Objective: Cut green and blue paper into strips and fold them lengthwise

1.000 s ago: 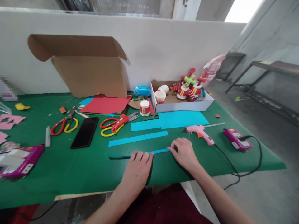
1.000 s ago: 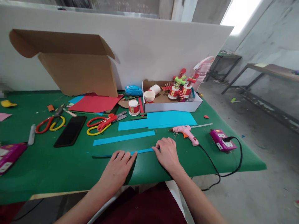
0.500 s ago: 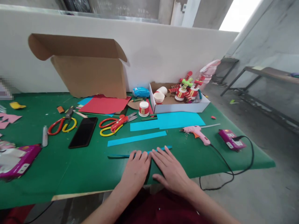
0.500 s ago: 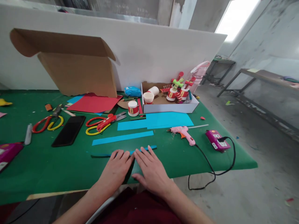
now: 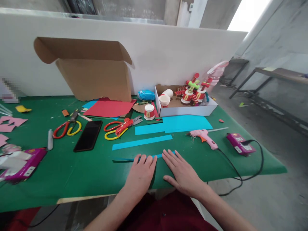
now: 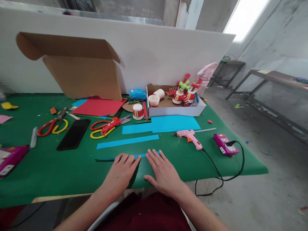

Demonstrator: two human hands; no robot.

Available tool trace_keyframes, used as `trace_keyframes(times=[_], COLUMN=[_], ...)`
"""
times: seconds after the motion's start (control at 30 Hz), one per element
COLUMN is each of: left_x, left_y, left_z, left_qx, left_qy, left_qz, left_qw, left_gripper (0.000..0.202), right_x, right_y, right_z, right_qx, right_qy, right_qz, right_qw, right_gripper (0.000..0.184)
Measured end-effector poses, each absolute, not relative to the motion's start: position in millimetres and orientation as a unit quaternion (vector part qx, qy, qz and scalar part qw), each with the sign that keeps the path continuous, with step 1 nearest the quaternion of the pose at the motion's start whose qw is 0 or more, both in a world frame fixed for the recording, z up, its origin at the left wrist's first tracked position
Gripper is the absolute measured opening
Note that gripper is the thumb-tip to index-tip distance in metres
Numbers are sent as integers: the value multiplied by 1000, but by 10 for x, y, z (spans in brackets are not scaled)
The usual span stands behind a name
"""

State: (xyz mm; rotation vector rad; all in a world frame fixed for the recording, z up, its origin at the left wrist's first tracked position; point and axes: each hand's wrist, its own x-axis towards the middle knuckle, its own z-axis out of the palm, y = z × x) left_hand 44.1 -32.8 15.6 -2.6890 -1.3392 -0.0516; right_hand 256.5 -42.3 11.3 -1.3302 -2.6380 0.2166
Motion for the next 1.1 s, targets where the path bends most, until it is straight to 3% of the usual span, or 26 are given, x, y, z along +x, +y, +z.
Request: trace_keyframes(times=[0.33, 0.4, 0.57, 0.67, 0.77, 0.87, 1.0, 1.1], left_x=[418, 428, 443, 451, 466, 414, 16, -470], left_y=[-345, -344, -327, -322, -346, -382, -336, -237], left_z=[153, 164, 225, 210, 140, 114, 266, 418], left_qx=[-893, -892, -890, -891, -889, -887, -870, -776], left_qy=[-446, -449, -456, -455, -458, -455, -437, -551], left_qz=[-12, -17, -4, -8, -31, -76, -213, -303], left_qw=[51, 46, 10, -5, -3, -17, -74, -44], left_gripper=[44, 42, 30, 28, 32, 39, 41, 31], right_x=[2681, 2498, 1801, 1492, 1393, 1430, 1475, 1464], right_y=[-369, -300, -1, 232, 409, 459, 403, 379], right_z=[150, 233, 298, 176, 24, -59, -44, -10], right_qx=[-564, -563, -480, -482, -455, -425, -432, -427], right_qy=[-814, -802, -715, -580, -485, -479, -610, -670], right_qz=[31, 90, 375, 463, 539, 558, 483, 439], right_qw=[133, 177, 344, 465, 517, 527, 456, 420], right_gripper=[66, 69, 73, 76, 79, 75, 56, 46])
